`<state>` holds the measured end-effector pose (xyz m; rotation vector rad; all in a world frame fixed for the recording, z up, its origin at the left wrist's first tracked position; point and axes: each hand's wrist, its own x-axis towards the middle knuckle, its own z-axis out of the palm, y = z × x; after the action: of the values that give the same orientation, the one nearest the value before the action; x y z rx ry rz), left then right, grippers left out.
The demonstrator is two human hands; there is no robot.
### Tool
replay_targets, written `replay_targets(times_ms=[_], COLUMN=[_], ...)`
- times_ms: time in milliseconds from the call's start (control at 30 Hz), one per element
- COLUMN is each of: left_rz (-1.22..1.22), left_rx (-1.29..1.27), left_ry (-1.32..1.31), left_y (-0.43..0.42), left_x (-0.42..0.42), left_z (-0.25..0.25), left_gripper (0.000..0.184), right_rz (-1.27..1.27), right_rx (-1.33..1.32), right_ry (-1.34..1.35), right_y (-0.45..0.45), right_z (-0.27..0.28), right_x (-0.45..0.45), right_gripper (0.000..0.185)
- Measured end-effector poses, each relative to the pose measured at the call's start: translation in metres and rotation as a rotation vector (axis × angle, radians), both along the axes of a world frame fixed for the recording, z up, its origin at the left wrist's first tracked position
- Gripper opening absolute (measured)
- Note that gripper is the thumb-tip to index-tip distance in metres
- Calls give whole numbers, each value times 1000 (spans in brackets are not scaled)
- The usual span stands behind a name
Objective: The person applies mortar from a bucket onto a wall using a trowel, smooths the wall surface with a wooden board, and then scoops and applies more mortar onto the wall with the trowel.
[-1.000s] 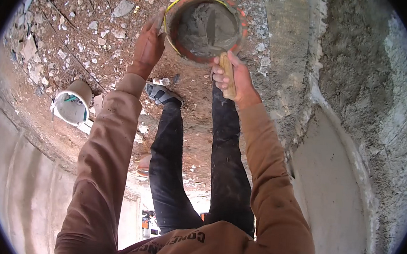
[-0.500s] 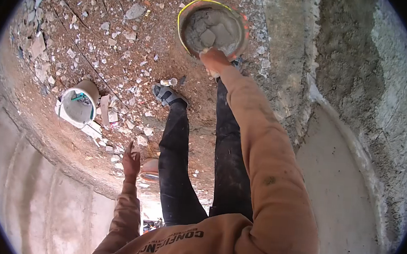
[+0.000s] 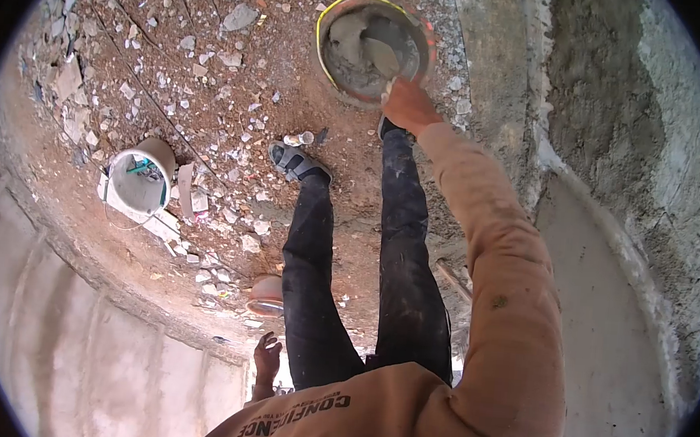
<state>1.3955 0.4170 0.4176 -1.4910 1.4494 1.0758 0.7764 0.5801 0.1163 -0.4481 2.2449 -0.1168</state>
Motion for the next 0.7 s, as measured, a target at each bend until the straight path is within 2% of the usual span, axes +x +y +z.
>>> replay_targets(times_ms=[33,100,133,233,267,333,400,467,500,533,600,633,700], left_rz=[42,123,260,331,357,402,437,436,425,431,468,485,470], left_rx=[-17,-51,-82,-154,-150,-129,-107,-57,-47,-38,-27,2,3], left_ry=[-2,-5,85,61,71,-37,-98,-88,-97,-81,-29,41,-32], left_y=[-5,-18,-22,-32,-33,-27,-25,-20,-22,-22,-22,-23,-29], left_x=[-8,-27,-28,-32,-33,-13,-18,-15,-21,-18,-23,-36,-43], left_z=[-3,-8,-6,-2,4,17,12,15,10,7,24,10,0], left_gripper=[41,40,39,38,38,38,38,38,38,38,37,36,34], right_rz=[-69,-561,-805,-570,-499,65,359,387,220,59,230,-270,-261], right_rx=[-9,-107,-146,-20,-38,-30,-42,-47,-47,-46,-142,-171,-186], right_ry=[7,-390,-602,-574,-528,-176,44,74,25,-27,-20,25,180], right_y=[2,14,13,-22,-43,-30,-34,-37,-38,-38,-27,-33,-26], right_z=[13,-14,-12,-17,38,26,-4,-48,-52,-47,-2,17,-5], right_x=[-2,-9,-7,-6,-18,-19,-35,-20,-13,0,15,21,21], right_gripper=[41,42,43,45,42,36,32,28,25,24,28,32,42])
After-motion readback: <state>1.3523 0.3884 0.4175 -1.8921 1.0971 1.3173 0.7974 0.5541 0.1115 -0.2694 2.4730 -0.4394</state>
